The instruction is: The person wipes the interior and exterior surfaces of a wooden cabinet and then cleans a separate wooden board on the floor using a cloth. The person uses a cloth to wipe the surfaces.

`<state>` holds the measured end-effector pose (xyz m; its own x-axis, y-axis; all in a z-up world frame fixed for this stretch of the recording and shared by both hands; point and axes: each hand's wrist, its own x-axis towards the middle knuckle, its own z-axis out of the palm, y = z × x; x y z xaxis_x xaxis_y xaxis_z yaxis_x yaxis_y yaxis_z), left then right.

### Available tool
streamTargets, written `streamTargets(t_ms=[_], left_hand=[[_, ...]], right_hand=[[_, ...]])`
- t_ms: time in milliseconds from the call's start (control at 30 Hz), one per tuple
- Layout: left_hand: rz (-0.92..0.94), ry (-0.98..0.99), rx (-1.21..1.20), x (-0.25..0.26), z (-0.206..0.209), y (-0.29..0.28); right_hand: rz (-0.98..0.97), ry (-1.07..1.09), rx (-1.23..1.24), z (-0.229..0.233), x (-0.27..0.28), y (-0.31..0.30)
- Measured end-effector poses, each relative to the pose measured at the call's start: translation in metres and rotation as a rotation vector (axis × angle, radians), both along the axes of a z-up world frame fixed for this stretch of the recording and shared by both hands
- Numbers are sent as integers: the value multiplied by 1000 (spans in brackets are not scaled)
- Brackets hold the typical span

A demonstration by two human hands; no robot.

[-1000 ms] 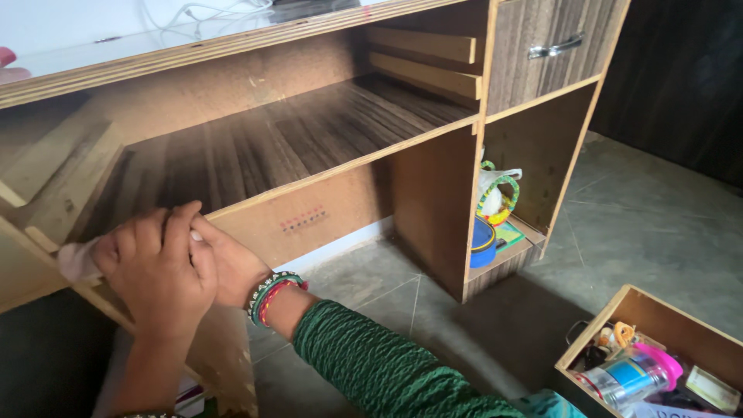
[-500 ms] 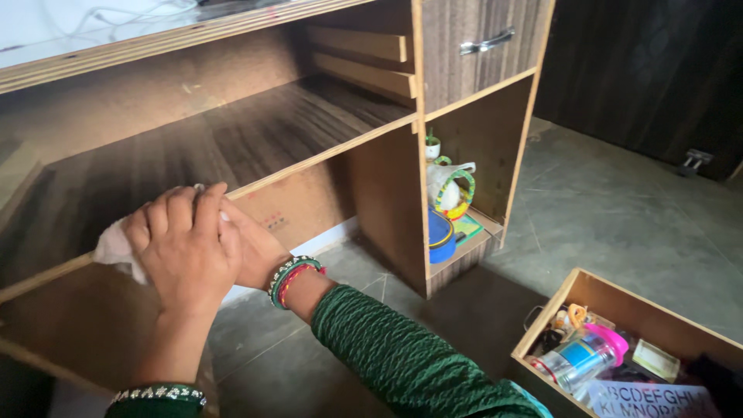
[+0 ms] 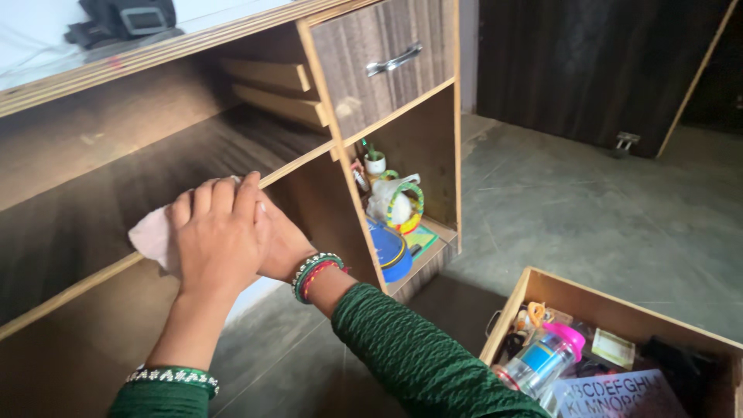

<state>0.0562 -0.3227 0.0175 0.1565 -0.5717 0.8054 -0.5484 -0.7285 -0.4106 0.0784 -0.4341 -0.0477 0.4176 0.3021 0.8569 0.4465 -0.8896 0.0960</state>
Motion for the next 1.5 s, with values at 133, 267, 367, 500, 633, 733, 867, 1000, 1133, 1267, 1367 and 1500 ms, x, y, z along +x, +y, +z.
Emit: streamTargets(t_ms=[133,267,367,500,633,733,867,1000,1133,1267,1367,1500], left_hand=[[-5,16,27,2,6,-37],[-52,34,66,5,11,-66],[-134,84,115,10,16,-83],[-138,148,181,15,27,-103],[-108,565,171,20,45,-108],[-199,750,37,24,62,-104],[-250,586,-69,31,74,-91],[-436,500,-197,47,68,-76],[-258,911,-112,68,43,-72],[-71,956,-87,99,30,-71],[-8,949,-17,126,30,-77],[88,970,4,152,33,-92]], right_hand=[[35,73,32,10,-4,-41],[-68,39,-4,16,-5,-71],[-157,-4,-80,15,-6,-91],[-138,-26,-2,15,6,-112],[10,39,-52,17,14,-138],[116,193,44,34,19,-152],[224,234,323,62,22,-147],[111,297,523,85,34,-126],[210,308,450,83,41,-125],[273,285,341,73,45,-135],[209,298,302,69,44,-132],[183,318,315,70,36,-130]])
